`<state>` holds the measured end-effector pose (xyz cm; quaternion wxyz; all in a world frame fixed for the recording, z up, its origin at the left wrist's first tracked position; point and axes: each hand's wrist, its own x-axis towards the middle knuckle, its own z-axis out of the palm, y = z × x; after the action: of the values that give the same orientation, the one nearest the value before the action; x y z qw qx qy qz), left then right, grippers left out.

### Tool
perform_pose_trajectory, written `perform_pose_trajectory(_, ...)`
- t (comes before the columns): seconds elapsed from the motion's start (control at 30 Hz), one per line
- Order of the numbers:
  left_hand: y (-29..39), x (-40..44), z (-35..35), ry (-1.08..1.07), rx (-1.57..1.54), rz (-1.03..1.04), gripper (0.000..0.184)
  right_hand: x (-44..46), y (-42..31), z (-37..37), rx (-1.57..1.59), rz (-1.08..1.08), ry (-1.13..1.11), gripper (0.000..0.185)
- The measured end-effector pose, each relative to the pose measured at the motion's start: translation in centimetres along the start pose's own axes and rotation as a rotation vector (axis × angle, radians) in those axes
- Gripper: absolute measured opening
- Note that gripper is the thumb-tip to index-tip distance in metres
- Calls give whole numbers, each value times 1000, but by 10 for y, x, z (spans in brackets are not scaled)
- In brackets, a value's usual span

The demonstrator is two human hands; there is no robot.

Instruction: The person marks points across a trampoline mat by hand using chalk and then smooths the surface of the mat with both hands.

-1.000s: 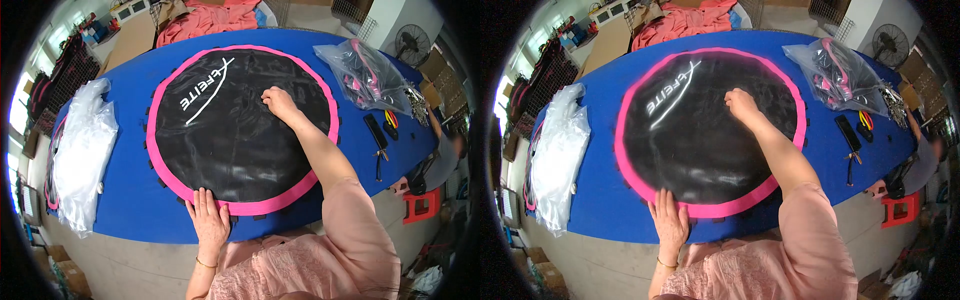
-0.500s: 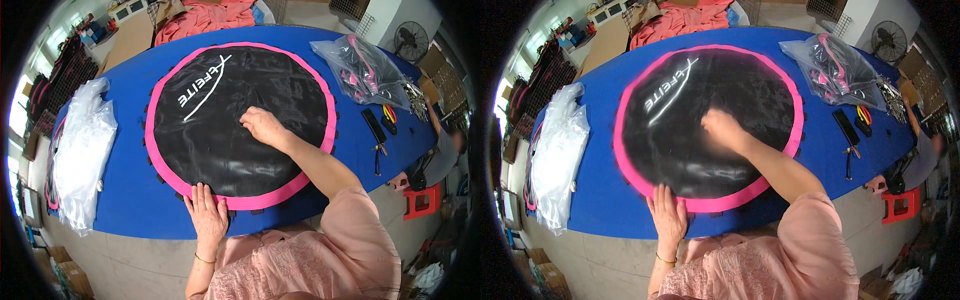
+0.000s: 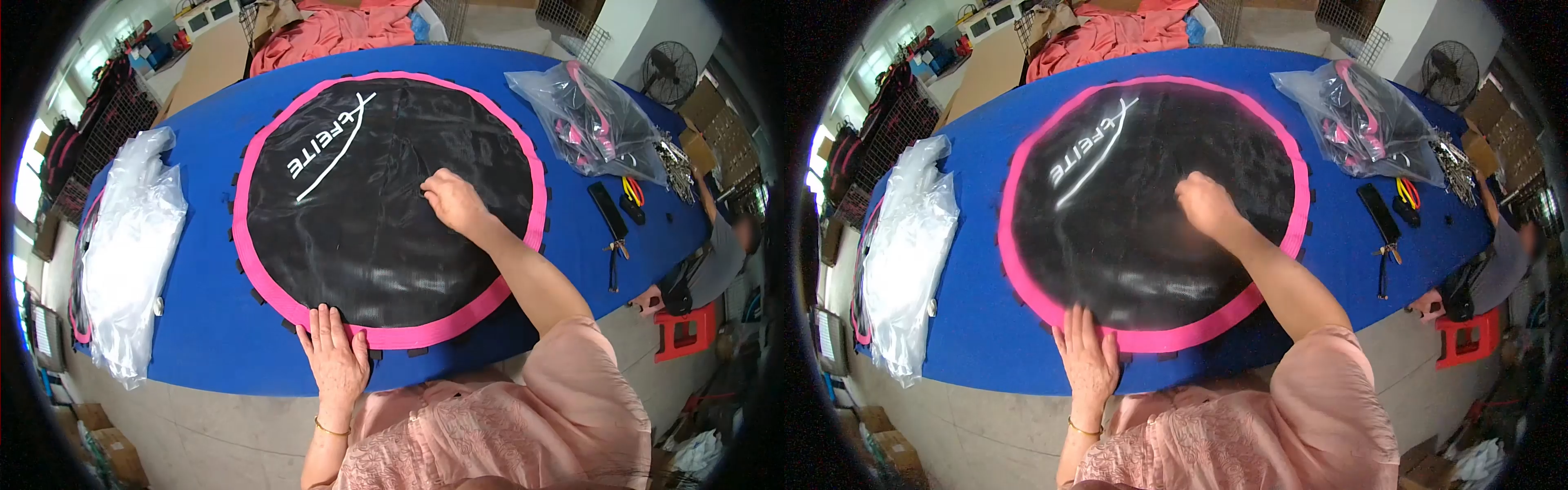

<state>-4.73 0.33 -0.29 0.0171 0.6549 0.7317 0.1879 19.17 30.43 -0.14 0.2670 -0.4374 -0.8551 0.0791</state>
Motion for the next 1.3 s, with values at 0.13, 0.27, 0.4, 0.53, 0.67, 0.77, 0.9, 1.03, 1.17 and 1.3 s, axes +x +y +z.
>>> perform_pose_trajectory(0.13, -1, 0, 0, -2, -1, 9, 64, 20, 17, 3, -20, 32, 38, 16)
perform_pose_trajectory(0.27, -2, 0, -1, -11, 6, 10, 65, 44, 25, 14, 7, 62, 60, 16)
perform_pose_trajectory(0.4, -2, 1, 0, -31, 11, 5, 65, 64, 21, 28, 4, 51, 66, 15)
perform_pose_trajectory(0.53, -1, 1, -2, -45, 5, 1, 64, 68, 2, 36, 21, 13, 43, 13)
perform_pose_trajectory(0.67, 0, 1, -3, -41, 2, 1, 64, 55, -23, 40, 80, -115, -25, 13)
perform_pose_trajectory(0.77, 1, 0, -4, -62, -17, -15, 65, 48, -42, 37, 77, -177, -52, 13)
perform_pose_trajectory(0.9, 1, 1, -5, -73, -8, -13, 65, 62, -33, 47, 49, -179, -5, 12)
perform_pose_trajectory(1.03, -1, 0, -3, -72, 0, -6, 65, 97, -6, 58, -29, -135, 24, 14)
perform_pose_trajectory(1.17, -1, 0, -3, -78, -3, -12, 66, 126, 20, 61, -78, -58, 79, 13)
perform_pose_trajectory(1.3, 0, 0, -5, -78, 0, -9, 65, 137, 43, 51, -73, 19, 22, 15)
